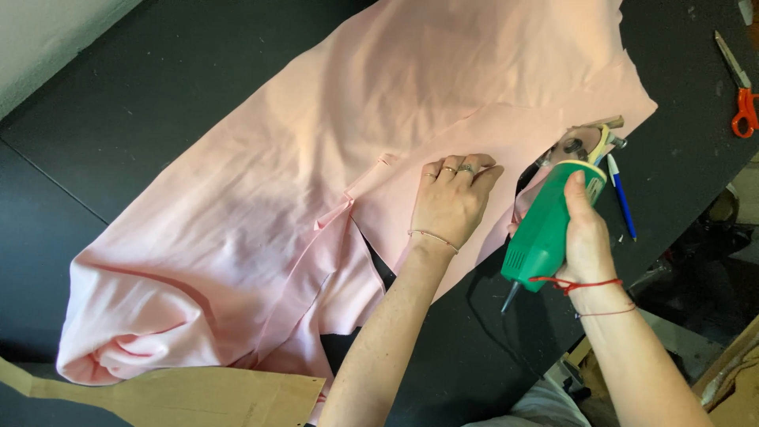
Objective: The person places a cardboard pattern on a piece of pink fabric, traces its outline with a pen, and then uses a handheld electric fabric cutter to cut the fabric along the marked lines. The person repeats this process for a second piece of fabric.
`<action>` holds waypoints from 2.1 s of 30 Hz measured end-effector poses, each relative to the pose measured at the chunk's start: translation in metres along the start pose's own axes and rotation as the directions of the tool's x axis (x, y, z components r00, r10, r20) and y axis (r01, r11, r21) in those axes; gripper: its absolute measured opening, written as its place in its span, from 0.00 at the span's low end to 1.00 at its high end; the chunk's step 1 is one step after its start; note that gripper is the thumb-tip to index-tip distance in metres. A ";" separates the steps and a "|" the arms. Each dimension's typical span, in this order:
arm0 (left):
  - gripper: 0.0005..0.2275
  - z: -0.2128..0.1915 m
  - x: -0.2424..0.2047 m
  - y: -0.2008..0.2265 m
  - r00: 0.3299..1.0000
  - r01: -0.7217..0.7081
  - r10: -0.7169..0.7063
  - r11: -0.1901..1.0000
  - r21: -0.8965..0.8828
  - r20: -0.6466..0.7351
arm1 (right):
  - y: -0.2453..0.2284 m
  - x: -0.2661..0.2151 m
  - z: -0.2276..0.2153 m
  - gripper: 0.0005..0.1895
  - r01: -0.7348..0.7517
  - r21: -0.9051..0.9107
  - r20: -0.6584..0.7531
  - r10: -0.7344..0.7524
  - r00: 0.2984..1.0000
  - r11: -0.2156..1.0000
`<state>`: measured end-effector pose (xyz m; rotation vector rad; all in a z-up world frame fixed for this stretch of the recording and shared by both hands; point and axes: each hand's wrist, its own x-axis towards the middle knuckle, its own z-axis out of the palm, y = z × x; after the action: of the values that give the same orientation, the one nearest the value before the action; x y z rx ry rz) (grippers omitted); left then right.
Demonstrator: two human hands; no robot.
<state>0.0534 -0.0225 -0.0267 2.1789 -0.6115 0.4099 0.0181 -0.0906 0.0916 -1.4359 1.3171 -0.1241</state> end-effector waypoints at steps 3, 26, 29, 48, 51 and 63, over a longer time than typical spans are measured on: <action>0.07 -0.007 0.002 -0.002 0.999 -0.023 0.022 1.000 0.019 0.050 | -0.003 0.017 -0.009 0.28 -0.064 -0.045 -0.028 0.062 0.998 0.997; 0.12 -0.014 0.007 0.001 0.995 -0.064 0.059 0.995 0.074 0.075 | -0.021 0.098 -0.071 0.20 -0.105 -0.241 0.165 0.147 0.975 0.965; 0.11 -0.014 0.007 0.002 0.996 -0.068 0.063 0.995 0.077 0.066 | -0.025 0.105 -0.078 0.20 -0.087 -0.301 0.177 0.145 0.973 0.950; 0.10 0.014 0.003 0.032 0.978 -0.129 0.080 0.959 0.254 0.194 | -0.046 0.109 -0.105 0.17 0.060 -0.448 0.333 0.104 0.937 0.892; 0.13 0.045 0.014 0.061 0.978 -0.074 0.029 0.973 0.217 0.205 | -0.048 0.116 -0.108 0.16 0.071 -0.432 0.333 0.086 0.939 0.899; 0.15 0.093 0.039 0.117 0.993 0.113 -0.120 0.870 0.479 -0.015 | -0.074 0.134 -0.125 0.16 0.166 -0.548 0.465 0.134 0.875 0.819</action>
<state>0.0291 -0.1706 0.0086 2.6800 -0.4091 0.5239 0.0274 -0.2868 0.1174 -1.8293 0.9423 0.6530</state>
